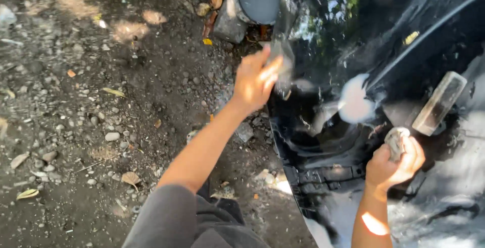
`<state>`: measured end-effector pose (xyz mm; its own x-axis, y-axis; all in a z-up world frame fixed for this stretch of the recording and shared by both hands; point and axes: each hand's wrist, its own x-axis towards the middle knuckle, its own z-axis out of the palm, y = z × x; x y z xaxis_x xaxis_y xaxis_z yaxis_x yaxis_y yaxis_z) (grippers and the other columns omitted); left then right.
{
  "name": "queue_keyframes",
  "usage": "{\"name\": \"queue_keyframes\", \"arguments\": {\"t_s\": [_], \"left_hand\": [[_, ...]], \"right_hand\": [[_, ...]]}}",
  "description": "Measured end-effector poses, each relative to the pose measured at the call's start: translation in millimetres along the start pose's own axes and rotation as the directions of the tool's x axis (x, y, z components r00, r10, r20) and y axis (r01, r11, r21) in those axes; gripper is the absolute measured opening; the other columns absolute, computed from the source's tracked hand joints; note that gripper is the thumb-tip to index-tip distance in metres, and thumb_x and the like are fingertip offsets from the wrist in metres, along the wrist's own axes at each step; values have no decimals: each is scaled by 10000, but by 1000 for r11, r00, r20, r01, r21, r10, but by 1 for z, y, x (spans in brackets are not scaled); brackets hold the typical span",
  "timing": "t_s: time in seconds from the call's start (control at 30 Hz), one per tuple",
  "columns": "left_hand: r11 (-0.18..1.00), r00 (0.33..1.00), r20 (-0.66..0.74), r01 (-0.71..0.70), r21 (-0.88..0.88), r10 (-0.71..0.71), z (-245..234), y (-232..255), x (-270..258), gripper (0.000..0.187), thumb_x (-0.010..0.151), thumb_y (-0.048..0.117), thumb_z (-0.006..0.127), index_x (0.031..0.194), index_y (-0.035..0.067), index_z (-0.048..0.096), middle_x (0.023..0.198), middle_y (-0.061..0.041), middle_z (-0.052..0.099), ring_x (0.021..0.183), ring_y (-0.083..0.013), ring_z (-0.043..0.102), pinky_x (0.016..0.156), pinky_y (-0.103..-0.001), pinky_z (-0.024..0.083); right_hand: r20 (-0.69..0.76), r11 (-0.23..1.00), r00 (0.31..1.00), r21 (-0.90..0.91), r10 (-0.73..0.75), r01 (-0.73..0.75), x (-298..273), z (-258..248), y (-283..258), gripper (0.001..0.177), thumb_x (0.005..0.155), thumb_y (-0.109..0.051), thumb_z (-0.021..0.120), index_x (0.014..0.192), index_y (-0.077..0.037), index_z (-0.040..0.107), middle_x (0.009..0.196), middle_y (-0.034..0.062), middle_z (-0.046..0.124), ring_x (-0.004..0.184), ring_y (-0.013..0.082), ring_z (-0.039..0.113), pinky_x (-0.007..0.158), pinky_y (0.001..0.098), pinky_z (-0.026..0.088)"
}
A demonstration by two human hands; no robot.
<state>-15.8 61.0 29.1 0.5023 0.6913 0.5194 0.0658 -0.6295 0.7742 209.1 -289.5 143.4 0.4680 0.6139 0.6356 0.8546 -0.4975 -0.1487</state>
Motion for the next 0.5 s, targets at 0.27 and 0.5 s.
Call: {"name": "queue_keyframes", "arguments": {"t_s": [0.27,0.5], "left_hand": [[633,681,-28,665,-396,-732,-22,116,-24,393,974,116,689,1353,19,658,1330,-324,578,1044,-463,542,917,-512,445],[831,887,-460,234,505,30,-14,126,-33,239,1086,260,498,1248,94,555,1093,-182,621,897,-298,619,759,-361,538]], "right_hand": [[17,995,997,60,75,-76,-3,-1,-3,349,904,37,613,1246,60,683,1265,245,641,1179,420,619,1097,485,517],[37,998,998,31,49,-50,-10,0,18,261,915,-31,687,1163,49,665,1250,238,680,1203,436,620,1115,512,493]]}}
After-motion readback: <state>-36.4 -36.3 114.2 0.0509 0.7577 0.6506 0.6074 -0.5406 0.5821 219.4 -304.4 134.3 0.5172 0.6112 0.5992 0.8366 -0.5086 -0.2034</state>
